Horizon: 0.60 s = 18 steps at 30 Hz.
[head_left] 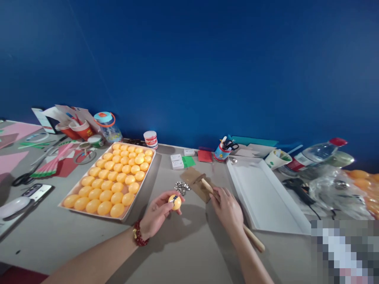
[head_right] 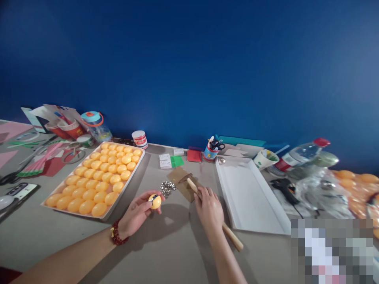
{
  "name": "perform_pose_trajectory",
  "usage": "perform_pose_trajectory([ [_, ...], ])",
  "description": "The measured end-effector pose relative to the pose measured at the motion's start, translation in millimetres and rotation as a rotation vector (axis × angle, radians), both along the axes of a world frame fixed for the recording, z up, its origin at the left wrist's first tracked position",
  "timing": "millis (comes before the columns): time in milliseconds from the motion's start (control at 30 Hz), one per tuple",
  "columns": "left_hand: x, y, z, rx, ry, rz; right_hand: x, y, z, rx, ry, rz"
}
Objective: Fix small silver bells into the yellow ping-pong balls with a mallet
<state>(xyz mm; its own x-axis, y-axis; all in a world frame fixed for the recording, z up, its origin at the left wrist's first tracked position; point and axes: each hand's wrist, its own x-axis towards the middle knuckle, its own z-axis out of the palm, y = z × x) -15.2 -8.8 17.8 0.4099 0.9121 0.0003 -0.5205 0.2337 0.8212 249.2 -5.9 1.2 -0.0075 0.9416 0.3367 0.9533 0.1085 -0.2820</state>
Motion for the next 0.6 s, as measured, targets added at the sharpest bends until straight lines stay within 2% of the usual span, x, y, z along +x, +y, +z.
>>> perform_pose_trajectory([
  [167, -0.2, -4.5, 1.1, 0.065, -0.032, -0.077, 0.1, 1.2, -2.1, -0.022, -0.065, -0.005],
  [367, 4.1, -7.9, -3.3, 0.086, 0.021, -0.067, -8.5, -0.1, 7.1, 0.102, -0.015, 0.005],
  [467, 6.0, -6.6, -7.9, 0.111, 0.084, 0.000, -18.8, -4.1, 14.7, 0.187, 0.158, 0.158],
  [600, 6.8, -3.9, -13.0, 0.221, 0.240, 0.042, -39.7, -14.2, 17.3, 0.045, 0.501, 0.367],
])
